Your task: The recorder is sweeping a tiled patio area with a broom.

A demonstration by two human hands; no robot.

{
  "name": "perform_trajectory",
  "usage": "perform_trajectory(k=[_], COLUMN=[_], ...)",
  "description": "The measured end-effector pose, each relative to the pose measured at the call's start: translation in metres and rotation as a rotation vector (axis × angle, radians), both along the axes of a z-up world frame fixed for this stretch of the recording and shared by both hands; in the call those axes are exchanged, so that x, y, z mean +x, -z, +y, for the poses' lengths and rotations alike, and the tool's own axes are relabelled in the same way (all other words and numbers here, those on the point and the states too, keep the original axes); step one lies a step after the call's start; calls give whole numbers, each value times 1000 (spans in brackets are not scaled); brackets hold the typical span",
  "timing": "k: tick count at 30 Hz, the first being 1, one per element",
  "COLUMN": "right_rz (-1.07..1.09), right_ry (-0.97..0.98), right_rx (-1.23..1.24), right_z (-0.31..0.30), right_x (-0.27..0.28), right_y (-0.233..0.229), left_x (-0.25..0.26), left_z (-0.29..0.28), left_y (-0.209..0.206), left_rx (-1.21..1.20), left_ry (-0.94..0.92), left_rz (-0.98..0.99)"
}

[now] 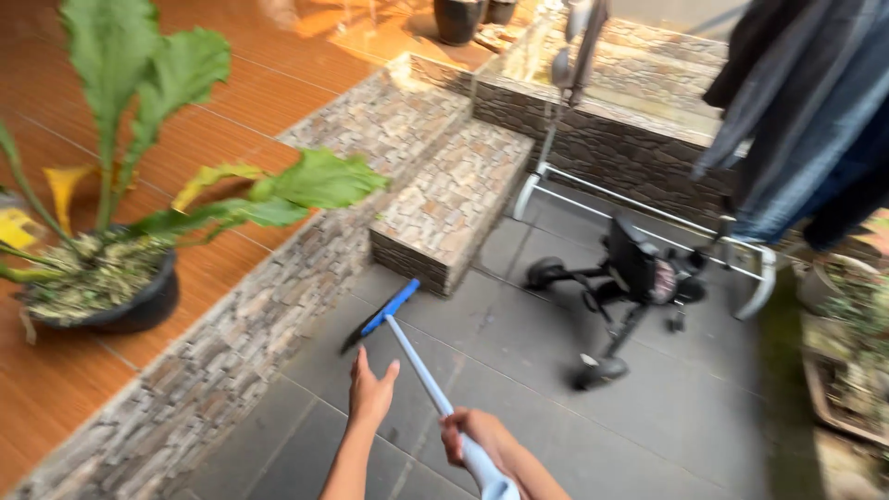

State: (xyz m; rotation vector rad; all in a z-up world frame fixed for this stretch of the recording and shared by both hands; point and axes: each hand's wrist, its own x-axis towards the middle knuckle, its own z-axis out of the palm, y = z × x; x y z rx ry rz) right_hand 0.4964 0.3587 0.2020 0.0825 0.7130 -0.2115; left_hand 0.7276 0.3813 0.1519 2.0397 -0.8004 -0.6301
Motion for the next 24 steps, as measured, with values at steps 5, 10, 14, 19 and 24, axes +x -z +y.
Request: perform_trajectory(k=[5, 10, 14, 19, 24], right_rz=[390, 131, 323, 500, 362], right_ry=[-337, -333, -311, -166, -176], right_rx=[-567, -591, -628, -282, -607], right_z=[-33, -82, -34, 34, 50], right_x=[122, 158, 78, -15, 43], right_y=[-14, 127, 107, 160, 29], left_x=[97, 148, 154, 118, 96], left_z=[32, 26, 22, -20, -33], left_y=[30, 74, 64, 48, -1], left_rx=[43, 45, 48, -6, -85], left_ry=[-34, 2, 28, 114, 198], left_rz=[-8, -15, 101, 117, 148])
